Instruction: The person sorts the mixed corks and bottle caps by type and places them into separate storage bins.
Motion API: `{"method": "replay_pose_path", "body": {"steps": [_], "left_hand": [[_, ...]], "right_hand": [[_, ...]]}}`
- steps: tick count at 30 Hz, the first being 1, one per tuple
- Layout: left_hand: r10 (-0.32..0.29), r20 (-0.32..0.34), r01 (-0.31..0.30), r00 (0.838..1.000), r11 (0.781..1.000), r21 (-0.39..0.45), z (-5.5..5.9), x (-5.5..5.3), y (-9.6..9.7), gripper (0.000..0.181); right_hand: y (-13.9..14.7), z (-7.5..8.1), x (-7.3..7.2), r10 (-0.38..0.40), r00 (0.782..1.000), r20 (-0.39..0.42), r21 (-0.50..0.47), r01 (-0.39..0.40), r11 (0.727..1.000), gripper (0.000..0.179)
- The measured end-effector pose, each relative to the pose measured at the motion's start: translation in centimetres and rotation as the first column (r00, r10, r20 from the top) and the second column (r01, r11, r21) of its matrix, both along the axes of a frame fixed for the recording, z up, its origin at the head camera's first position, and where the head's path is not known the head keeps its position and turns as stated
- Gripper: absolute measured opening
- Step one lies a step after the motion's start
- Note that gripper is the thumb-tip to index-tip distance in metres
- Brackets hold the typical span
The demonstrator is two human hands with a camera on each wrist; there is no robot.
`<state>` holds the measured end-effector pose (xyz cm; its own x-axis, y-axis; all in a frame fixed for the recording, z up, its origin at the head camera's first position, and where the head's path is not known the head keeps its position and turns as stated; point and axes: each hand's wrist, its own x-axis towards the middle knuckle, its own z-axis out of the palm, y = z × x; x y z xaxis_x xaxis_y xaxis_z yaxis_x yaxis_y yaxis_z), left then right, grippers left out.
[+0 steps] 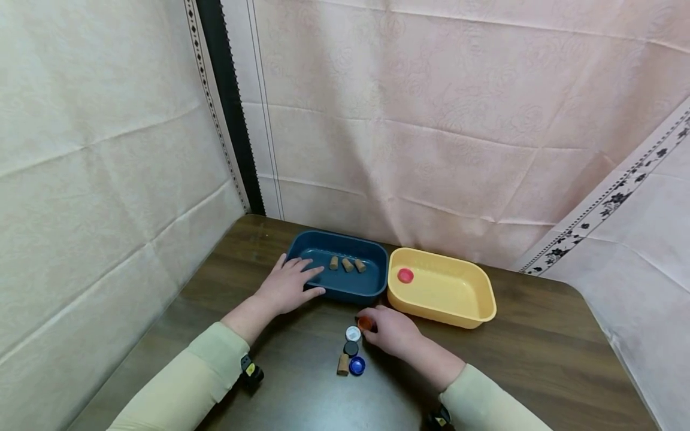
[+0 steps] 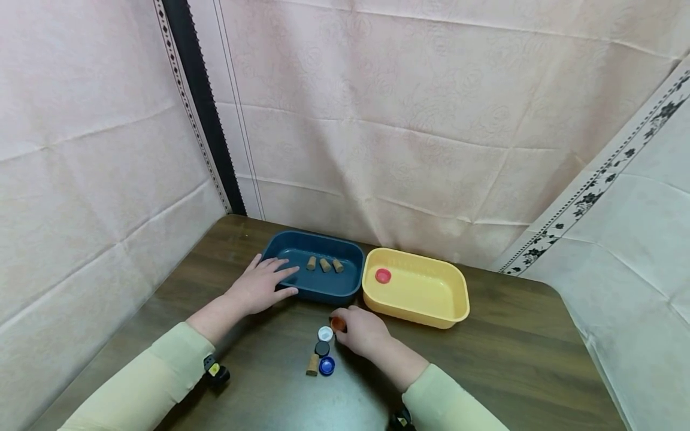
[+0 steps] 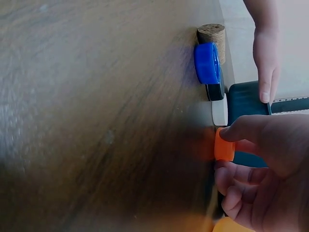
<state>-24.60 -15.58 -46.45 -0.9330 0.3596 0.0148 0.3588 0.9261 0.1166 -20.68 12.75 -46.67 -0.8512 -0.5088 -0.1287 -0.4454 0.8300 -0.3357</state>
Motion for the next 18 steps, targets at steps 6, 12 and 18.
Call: {"method": "replay_pose_path", "body": {"steps": [6, 12, 18], "left_hand": [[0.008, 0.0, -0.008, 1.0, 1.0, 0.009, -0.1, -0.1, -0.1, 0.068], [0.008, 0.003, -0.008, 1.0, 1.0, 0.017, -0.1, -0.1, -0.2, 0.069], [0.007, 0.006, -0.007, 1.0, 1.0, 0.021, -0.1, -0.2, 0.0, 0.068]], "right_hand": [[0.2, 0.7, 0.1, -0.015, 1.0, 0.008, -0.037, 0.015, 0.999, 0.036], [0.4, 1.2, 0.0, -0.02, 1.0, 0.016, -0.053, 0.021, 0.998, 0.036], [1.0, 2.2, -0.1, -0.033, 0.989, 0.146, -0.153, 0.055, 0.987, 0.038]]}}
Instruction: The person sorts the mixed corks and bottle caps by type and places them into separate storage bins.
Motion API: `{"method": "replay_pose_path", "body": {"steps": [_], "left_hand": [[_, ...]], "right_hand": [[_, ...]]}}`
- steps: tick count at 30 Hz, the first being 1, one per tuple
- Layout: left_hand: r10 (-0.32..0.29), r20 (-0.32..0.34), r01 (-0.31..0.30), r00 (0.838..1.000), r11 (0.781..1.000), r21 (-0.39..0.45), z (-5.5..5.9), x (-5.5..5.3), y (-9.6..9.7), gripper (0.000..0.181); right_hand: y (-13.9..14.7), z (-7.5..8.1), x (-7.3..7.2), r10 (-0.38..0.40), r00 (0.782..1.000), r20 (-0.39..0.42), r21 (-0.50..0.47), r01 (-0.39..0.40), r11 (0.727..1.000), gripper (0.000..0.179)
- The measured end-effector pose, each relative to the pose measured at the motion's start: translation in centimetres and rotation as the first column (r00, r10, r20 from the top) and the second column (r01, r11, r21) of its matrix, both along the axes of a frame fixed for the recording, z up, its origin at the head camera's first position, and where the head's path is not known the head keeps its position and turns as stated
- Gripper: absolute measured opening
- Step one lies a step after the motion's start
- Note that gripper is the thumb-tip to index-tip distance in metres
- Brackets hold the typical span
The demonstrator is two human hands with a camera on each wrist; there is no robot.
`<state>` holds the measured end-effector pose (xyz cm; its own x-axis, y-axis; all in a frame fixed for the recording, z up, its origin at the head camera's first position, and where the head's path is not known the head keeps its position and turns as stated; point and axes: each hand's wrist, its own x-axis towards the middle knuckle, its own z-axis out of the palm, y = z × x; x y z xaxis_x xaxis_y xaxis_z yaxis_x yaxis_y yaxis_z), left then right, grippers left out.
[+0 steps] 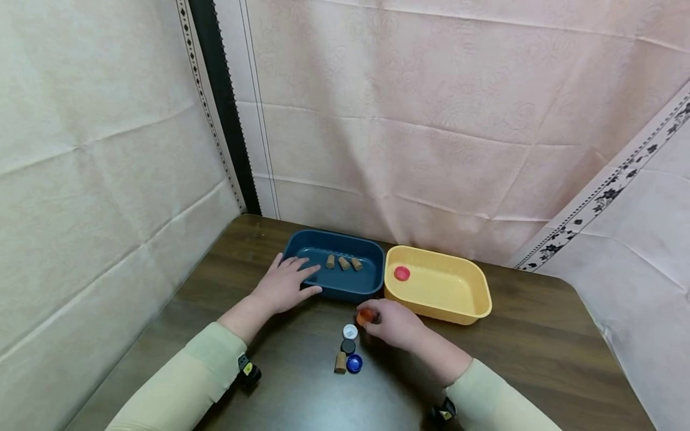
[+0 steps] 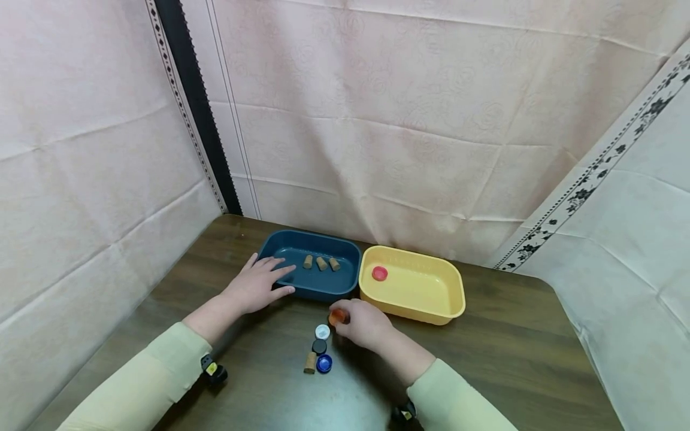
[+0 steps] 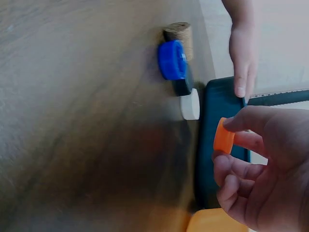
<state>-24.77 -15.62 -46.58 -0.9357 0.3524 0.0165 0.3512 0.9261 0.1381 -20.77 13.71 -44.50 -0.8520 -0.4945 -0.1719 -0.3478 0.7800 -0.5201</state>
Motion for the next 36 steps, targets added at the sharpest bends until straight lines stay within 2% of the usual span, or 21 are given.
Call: {"method": "replay_pose_path", "body": {"steps": [5, 13, 17, 20, 23, 29, 33, 36], "left_hand": [[0.0, -0.012, 0.0, 1.0, 1.0, -0.001, -0.2, -0.1, -0.1, 0.069], [-0.006, -0.021, 0.006, 1.0, 1.0, -0.006, -0.3, -0.1, -0.2, 0.07], [-0.008, -0.025, 0.008, 1.0, 1.0, -0.011, -0.4, -0.1, -0.2, 0.07], [-0.007, -0.027, 0.007, 1.0, 1.0, -0.009, -0.4, -0.2, -0.1, 0.07], [-0.008, -0.027, 0.008, 1.0, 1.0, -0.005, -0.4, -0.2, -0.1, 0.07], [-0.009, -0.02, 0.009, 1.0, 1.0, -0.005, -0.4, -0.2, -0.1, 0.069], [-0.013, -0.017, 0.013, 1.0, 1.0, -0.003, -0.2, -0.1, -0.1, 0.069], [-0.014, -0.015, 0.014, 1.0, 1.0, -0.004, -0.1, 0.0, -0.1, 0.069]], "right_hand": [[0.5, 1.4, 0.0, -0.027, 0.996, 0.088, -0.096, 0.035, 0.995, 0.04], [1.6, 2.6, -0.4, -0.063, 0.995, 0.074, -0.142, 0.073, 0.987, 0.036], [2.6, 3.0, -1.2, -0.089, 0.991, 0.095, -0.16, 0.104, 0.982, 0.034], [3.6, 3.6, -2.1, -0.101, 0.984, 0.147, -0.193, 0.129, 0.973, 0.034], [5.0, 4.4, -3.2, -0.108, 0.968, 0.226, -0.226, 0.159, 0.961, 0.038], [7.9, 5.6, -5.6, -0.105, 0.921, 0.375, -0.285, 0.222, 0.933, 0.043], [9.4, 6.0, -6.9, -0.109, 0.89, 0.443, -0.333, 0.276, 0.902, 0.042], [10.2, 6.3, -7.6, -0.127, 0.875, 0.467, -0.345, 0.312, 0.885, 0.044]]}}
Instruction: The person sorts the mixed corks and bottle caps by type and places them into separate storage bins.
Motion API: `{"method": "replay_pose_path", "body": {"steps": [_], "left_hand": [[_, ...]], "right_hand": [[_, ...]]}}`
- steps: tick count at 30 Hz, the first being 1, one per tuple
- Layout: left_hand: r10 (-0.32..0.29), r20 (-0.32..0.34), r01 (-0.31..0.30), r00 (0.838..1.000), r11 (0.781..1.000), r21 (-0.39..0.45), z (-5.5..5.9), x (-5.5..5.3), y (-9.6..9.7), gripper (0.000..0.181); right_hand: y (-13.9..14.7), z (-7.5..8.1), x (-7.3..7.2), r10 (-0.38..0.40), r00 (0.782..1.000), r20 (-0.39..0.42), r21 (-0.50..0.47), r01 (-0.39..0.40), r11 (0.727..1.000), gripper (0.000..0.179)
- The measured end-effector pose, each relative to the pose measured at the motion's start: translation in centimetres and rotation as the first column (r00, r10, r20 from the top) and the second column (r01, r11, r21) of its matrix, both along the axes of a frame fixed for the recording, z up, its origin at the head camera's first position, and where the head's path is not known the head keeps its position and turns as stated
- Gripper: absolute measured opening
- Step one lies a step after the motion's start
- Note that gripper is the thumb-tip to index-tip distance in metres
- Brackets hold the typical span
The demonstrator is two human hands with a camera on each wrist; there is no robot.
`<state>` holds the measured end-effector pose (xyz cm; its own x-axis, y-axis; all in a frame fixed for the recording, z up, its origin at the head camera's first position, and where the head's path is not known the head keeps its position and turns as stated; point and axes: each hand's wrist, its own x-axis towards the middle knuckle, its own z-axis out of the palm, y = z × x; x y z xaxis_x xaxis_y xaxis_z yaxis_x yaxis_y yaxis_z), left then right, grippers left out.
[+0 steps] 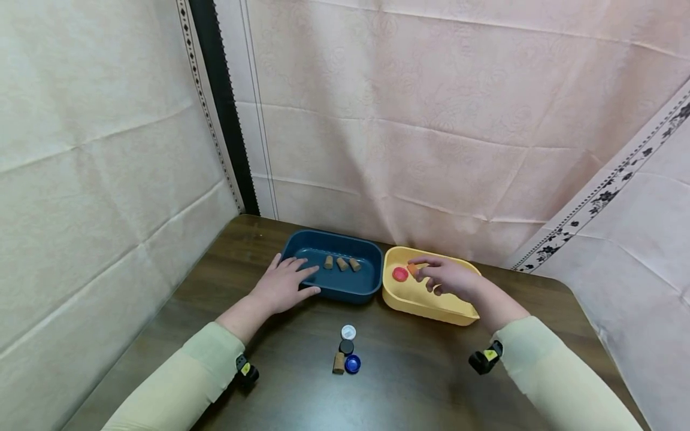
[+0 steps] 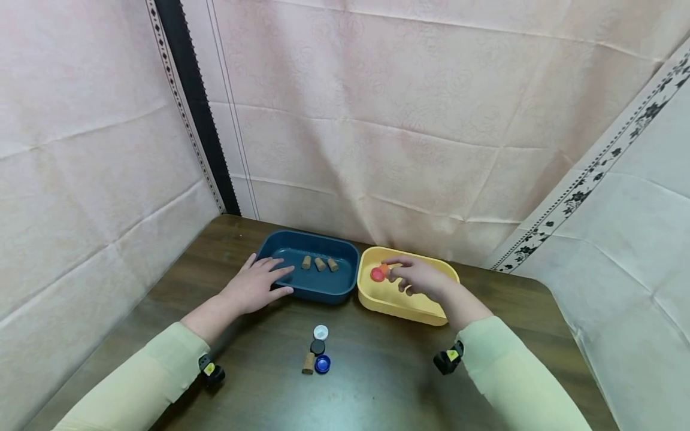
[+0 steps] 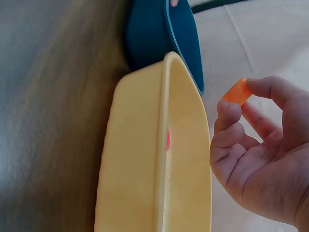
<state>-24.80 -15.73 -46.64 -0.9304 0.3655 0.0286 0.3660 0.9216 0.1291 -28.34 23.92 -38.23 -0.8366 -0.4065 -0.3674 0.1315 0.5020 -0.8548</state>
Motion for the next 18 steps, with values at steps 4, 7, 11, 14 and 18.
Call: {"method": "replay_pose_path", "body": {"steps": [4, 7, 11, 14, 18], "left_hand": [[-0.003, 0.004, 0.003, 1.0, 1.0, 0.002, 0.1, 0.0, 0.0, 0.068], [-0.007, 0.003, 0.007, 1.0, 1.0, 0.004, 0.0, 0.0, 0.0, 0.068], [-0.01, -0.002, 0.01, 1.0, 1.0, -0.003, 0.0, 0.0, 0.0, 0.069], [-0.011, 0.003, 0.011, 1.0, 1.0, -0.006, 0.0, 0.0, 0.0, 0.069], [-0.007, 0.01, 0.007, 1.0, 1.0, -0.002, 0.1, -0.1, 0.0, 0.069]], "right_hand": [[0.7, -0.1, -0.7, -0.018, 0.999, 0.028, -0.018, 0.018, 1.0, 0.046], [1.1, -0.5, -1.2, -0.019, 0.999, 0.036, -0.017, 0.02, 1.0, 0.047], [1.5, -1.3, -2.0, -0.022, 1.0, 0.015, 0.028, 0.022, 0.999, 0.046], [1.7, -2.1, -2.5, -0.019, 0.999, -0.042, 0.123, 0.024, 0.992, 0.044], [1.6, -3.4, -3.3, 0.022, 0.984, -0.175, 0.316, 0.035, 0.948, 0.042]]}}
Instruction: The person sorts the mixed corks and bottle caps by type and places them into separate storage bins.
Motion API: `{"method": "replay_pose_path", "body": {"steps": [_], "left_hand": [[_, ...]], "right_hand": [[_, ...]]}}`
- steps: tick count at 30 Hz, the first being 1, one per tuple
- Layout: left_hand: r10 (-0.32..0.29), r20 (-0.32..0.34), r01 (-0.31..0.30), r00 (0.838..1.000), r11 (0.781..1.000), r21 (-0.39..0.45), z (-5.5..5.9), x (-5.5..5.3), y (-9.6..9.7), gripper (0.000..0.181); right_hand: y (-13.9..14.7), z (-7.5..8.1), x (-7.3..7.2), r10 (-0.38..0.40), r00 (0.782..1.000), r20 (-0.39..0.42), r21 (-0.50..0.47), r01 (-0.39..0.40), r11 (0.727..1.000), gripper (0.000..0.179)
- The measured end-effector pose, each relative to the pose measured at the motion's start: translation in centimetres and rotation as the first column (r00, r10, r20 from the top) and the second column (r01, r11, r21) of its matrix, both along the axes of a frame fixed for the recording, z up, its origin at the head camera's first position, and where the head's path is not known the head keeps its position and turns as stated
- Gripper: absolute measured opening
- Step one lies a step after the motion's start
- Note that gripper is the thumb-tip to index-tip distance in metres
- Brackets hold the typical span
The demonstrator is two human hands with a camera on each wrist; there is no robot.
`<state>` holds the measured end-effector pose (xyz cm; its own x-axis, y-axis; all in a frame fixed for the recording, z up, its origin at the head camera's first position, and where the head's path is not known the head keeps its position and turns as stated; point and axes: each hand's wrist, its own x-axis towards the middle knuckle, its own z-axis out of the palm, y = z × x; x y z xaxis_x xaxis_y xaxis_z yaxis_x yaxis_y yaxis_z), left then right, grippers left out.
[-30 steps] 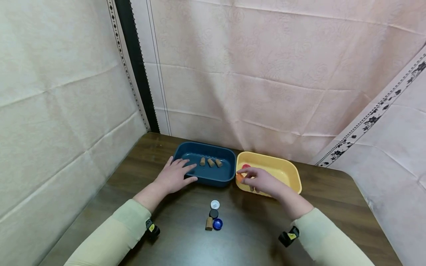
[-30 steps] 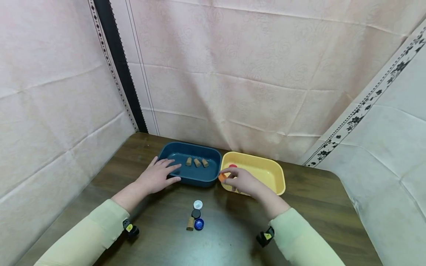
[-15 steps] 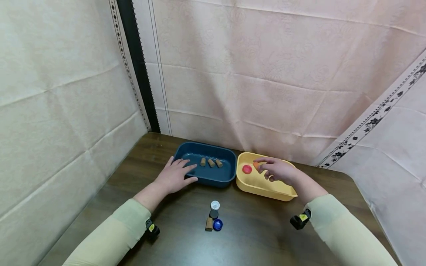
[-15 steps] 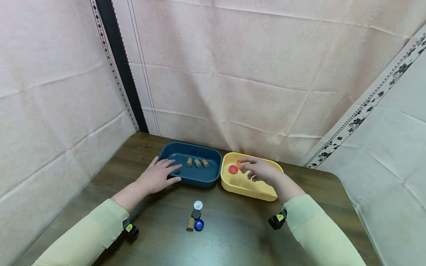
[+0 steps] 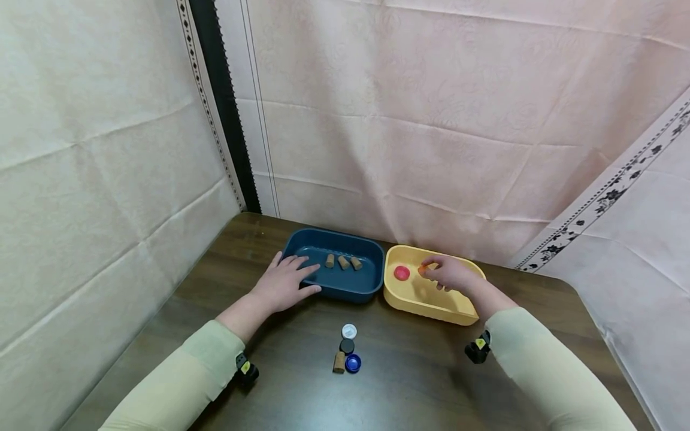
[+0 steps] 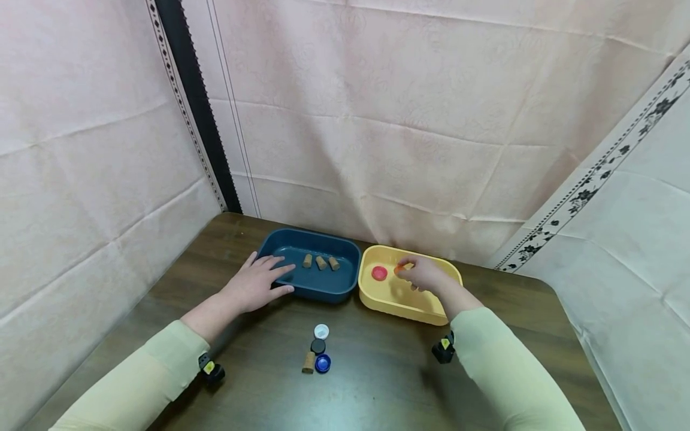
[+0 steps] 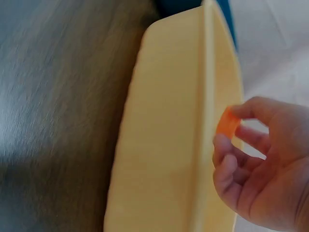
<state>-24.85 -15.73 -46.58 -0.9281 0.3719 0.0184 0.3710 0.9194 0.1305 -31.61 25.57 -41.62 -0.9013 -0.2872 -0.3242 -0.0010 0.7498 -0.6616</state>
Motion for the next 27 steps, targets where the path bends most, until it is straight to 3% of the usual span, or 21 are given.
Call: {"method": "replay_pose_path", "body": {"steps": [4, 12, 27], "left_hand": [[0.003, 0.0, -0.003, 1.0, 1.0, -0.003, 0.0, 0.0, 0.0, 0.069], [0.004, -0.004, -0.004, 1.0, 1.0, -0.013, -0.2, 0.0, 0.1, 0.07], [0.011, -0.003, -0.011, 1.0, 1.0, -0.017, 0.1, 0.2, 0.1, 0.07]], "right_hand": [[-0.4, -1.3, -0.6, 0.008, 0.995, -0.099, 0.14, 0.006, 0.99, 0.041], [-0.8, -3.2, -1.4, 0.053, 0.972, -0.227, 0.241, 0.004, 0.971, 0.035], [-1.2, -4.3, -2.1, 0.032, 0.972, -0.231, 0.273, 0.033, 0.961, 0.038]]}}
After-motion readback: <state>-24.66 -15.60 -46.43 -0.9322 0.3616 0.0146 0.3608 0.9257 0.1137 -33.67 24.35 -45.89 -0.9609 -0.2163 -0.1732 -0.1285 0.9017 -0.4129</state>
